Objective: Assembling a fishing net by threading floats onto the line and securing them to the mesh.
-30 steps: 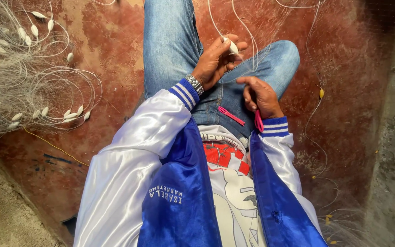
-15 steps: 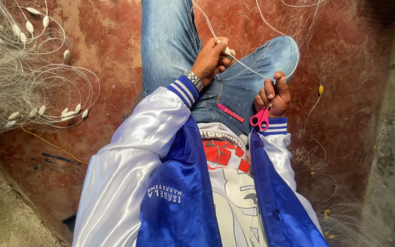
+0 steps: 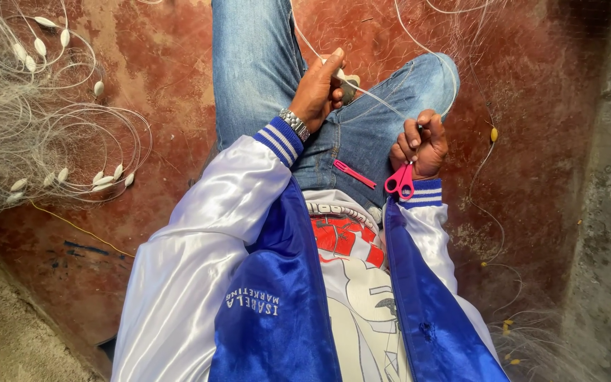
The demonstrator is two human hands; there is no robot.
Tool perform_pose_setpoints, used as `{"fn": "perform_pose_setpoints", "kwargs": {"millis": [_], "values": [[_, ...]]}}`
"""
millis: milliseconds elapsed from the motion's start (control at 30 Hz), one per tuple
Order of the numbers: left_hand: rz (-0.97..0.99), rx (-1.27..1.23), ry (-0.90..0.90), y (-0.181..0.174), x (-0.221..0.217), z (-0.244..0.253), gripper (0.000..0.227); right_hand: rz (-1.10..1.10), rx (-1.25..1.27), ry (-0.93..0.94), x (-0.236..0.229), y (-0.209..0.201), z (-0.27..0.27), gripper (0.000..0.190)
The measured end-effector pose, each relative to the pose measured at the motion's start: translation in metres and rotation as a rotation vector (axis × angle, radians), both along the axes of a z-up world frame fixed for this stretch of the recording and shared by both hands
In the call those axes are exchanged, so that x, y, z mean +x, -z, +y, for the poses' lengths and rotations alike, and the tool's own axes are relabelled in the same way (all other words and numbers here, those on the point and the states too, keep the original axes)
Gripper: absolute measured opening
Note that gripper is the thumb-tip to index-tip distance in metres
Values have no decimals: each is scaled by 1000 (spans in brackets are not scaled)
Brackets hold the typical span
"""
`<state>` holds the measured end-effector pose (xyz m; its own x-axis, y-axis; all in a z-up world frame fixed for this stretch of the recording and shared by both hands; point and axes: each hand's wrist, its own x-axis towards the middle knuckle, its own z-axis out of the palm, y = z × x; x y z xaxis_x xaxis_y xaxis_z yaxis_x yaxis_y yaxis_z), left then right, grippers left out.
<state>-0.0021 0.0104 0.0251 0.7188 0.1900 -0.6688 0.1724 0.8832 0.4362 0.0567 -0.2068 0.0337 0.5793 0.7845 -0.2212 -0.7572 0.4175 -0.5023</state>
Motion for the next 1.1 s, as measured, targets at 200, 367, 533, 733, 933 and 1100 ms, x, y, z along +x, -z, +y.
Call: {"fn": "perform_pose_setpoints", "kwargs": {"millis": [200,367,533,733,933,1100], "values": [[-28,42,-9,10,0,-2,26,18,-37,-8,1,1,0,24],[-17,27,-6,14,0,-1,16,30,-55,16,2,4,-4,25],[22,-8,-63,13,2,-2,16,59,-62,80,4,12,-10,26],[77,-16,-133,24,6,-1,32,88,-69,169,9,23,-18,27],[100,-36,-273,23,8,0,21,77,-65,265,12,34,-28,29],[56,24,-260,59,10,-4,29,41,-47,341,6,38,-49,31]]}}
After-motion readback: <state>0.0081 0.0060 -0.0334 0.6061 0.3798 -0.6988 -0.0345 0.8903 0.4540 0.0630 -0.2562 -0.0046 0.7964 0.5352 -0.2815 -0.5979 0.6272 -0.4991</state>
